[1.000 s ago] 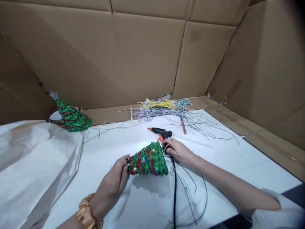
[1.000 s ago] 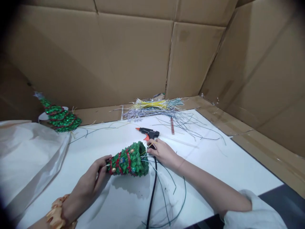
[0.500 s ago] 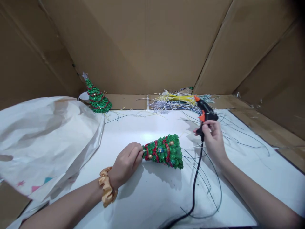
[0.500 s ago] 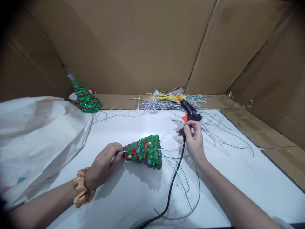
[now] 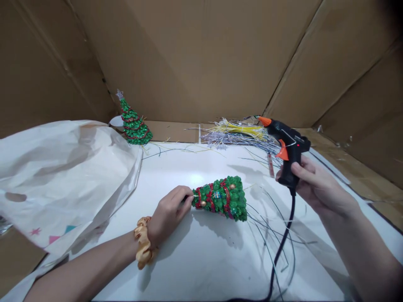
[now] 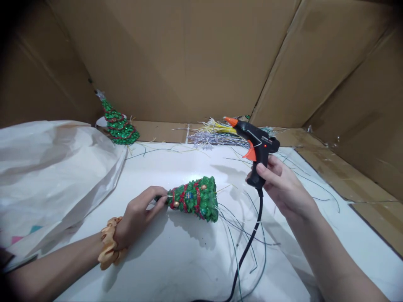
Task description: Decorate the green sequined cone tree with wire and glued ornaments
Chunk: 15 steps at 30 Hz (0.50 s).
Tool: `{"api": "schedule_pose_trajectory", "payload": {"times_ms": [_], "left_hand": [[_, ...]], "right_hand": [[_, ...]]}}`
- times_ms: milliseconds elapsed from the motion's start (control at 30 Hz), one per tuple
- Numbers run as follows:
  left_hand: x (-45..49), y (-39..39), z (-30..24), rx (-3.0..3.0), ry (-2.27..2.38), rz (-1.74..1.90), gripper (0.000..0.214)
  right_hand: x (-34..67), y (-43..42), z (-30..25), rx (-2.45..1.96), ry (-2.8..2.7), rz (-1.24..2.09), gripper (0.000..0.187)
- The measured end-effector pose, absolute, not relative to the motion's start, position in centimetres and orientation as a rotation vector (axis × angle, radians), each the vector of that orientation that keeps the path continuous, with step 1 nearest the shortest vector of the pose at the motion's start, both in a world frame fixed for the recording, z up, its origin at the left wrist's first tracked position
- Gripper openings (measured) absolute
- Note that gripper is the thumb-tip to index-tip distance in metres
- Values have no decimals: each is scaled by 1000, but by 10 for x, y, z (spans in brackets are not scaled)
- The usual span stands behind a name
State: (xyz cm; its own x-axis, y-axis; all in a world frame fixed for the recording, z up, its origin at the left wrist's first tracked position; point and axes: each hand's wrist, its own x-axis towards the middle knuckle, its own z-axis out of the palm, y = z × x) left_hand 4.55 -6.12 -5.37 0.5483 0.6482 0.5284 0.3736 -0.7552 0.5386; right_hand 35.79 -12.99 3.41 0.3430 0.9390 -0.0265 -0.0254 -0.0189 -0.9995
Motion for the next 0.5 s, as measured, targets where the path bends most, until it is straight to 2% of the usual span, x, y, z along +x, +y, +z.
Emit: {"api": "schedule_pose_trajectory", "payload": {"times_ms": [233,500], "left_hand": [[45,-59,-52,2304,894,1043,10],[44,-60,-52,2254,924,1013,12]], "right_hand": [[317,-143,50,-1471,-1132,1130,33],[275,-164,37,-1671,-1231,1225,35]]}}
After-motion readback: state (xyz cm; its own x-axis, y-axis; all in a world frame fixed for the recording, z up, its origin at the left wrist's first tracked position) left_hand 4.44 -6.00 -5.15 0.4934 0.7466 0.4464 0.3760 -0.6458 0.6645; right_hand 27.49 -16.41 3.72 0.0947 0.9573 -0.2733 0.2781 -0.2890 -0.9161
